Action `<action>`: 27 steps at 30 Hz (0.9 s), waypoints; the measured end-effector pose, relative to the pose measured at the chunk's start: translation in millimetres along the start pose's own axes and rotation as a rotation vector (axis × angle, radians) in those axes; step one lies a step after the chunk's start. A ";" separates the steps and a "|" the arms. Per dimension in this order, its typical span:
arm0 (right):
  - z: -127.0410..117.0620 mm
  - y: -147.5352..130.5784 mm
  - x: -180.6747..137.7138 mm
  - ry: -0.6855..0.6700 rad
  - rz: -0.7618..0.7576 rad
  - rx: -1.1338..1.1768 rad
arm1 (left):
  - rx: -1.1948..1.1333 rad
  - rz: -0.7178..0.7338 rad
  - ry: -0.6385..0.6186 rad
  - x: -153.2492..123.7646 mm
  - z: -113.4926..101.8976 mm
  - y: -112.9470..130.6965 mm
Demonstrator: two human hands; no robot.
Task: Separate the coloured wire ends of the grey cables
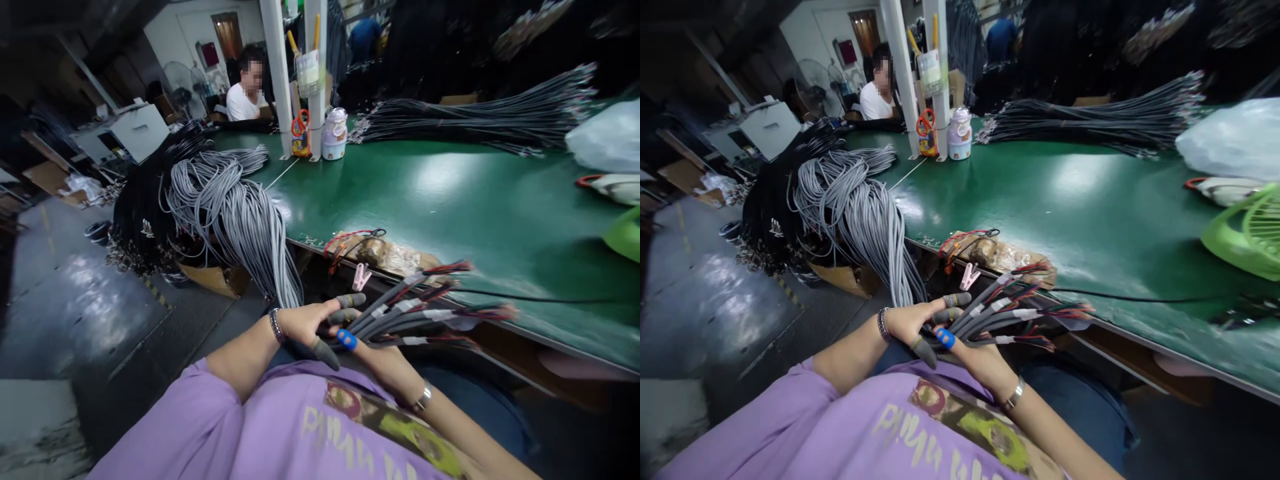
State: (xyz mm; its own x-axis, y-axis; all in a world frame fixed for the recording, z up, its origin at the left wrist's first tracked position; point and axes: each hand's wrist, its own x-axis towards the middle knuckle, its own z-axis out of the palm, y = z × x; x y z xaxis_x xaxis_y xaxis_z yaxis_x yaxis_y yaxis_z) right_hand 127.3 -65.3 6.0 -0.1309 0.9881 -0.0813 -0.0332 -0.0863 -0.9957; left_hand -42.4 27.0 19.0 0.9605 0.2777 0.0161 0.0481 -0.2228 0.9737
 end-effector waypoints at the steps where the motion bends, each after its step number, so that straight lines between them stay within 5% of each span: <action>1: -0.3 -2.4 -1.1 0.069 -0.006 -0.032 | 0.075 -0.014 0.033 0.1 2.9 3.3; 6: 4.7 -6.6 12.3 0.140 -0.152 -0.155 | 0.427 -0.297 0.269 2.0 27.3 2.1; 9: 9.6 -5.9 27.1 0.122 -0.219 -0.230 | 0.443 -0.312 0.368 -1.0 35.7 -11.9; 20: 8.3 -0.4 37.2 -0.135 -0.244 -0.017 | -0.232 -0.058 0.732 -12.9 20.0 -38.6; 27: 15.8 -4.8 40.9 0.062 -0.341 -0.431 | -0.376 0.008 0.841 -11.6 22.2 -50.9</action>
State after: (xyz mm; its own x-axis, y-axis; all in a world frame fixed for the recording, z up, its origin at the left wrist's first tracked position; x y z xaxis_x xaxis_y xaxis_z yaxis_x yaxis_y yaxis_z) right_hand 106.5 -26.5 8.1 -0.1251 0.9577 0.2593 0.3469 0.2871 -0.8929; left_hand -49.9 14.4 -35.8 0.4378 0.8982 0.0397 -0.1911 0.0499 0.9803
